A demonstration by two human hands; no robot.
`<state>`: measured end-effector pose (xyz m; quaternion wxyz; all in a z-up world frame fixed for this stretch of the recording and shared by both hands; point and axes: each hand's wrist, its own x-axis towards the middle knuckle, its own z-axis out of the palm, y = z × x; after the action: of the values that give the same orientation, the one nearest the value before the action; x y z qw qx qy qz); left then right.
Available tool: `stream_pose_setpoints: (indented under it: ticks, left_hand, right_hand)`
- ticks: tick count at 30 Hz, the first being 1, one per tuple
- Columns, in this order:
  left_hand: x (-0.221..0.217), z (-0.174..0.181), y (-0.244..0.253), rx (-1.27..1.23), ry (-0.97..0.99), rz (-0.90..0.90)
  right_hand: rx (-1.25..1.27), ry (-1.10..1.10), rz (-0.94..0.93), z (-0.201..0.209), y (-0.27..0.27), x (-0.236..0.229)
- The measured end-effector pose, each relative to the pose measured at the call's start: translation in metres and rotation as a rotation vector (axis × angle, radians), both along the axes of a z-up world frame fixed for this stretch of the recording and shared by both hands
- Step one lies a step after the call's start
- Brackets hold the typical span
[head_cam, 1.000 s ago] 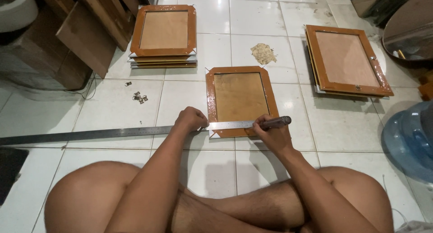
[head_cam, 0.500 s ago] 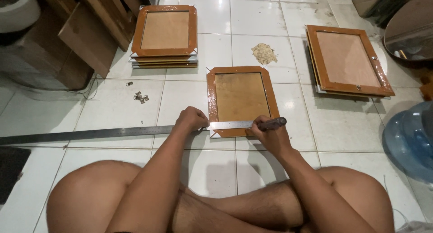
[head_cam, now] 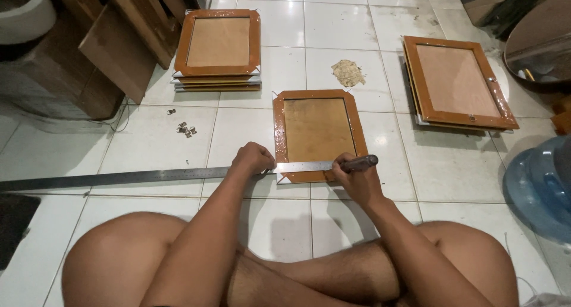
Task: Measuring and attaching metal clips to the back of wooden picture frames using a hand tool.
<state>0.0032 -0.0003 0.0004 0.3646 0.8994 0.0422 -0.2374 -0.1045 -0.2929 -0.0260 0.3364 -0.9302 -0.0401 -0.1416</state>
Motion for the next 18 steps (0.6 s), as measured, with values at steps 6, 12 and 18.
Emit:
stream_pose_setpoints:
  ticks: [6, 12, 18]
  left_hand:
    - [0.000, -0.001, -0.001, -0.003, -0.005, 0.008]
    - [-0.001, 0.001, 0.000, 0.002, 0.000, 0.007]
    - [-0.003, 0.001, -0.001, 0.003, 0.005, 0.008]
  right_hand:
    - [0.044, 0.037, 0.002, 0.000, -0.003, 0.001]
    - [0.000, 0.020, -0.017, 0.005, 0.003, -0.001]
    - [0.008, 0.042, -0.003, -0.001, -0.001, 0.001]
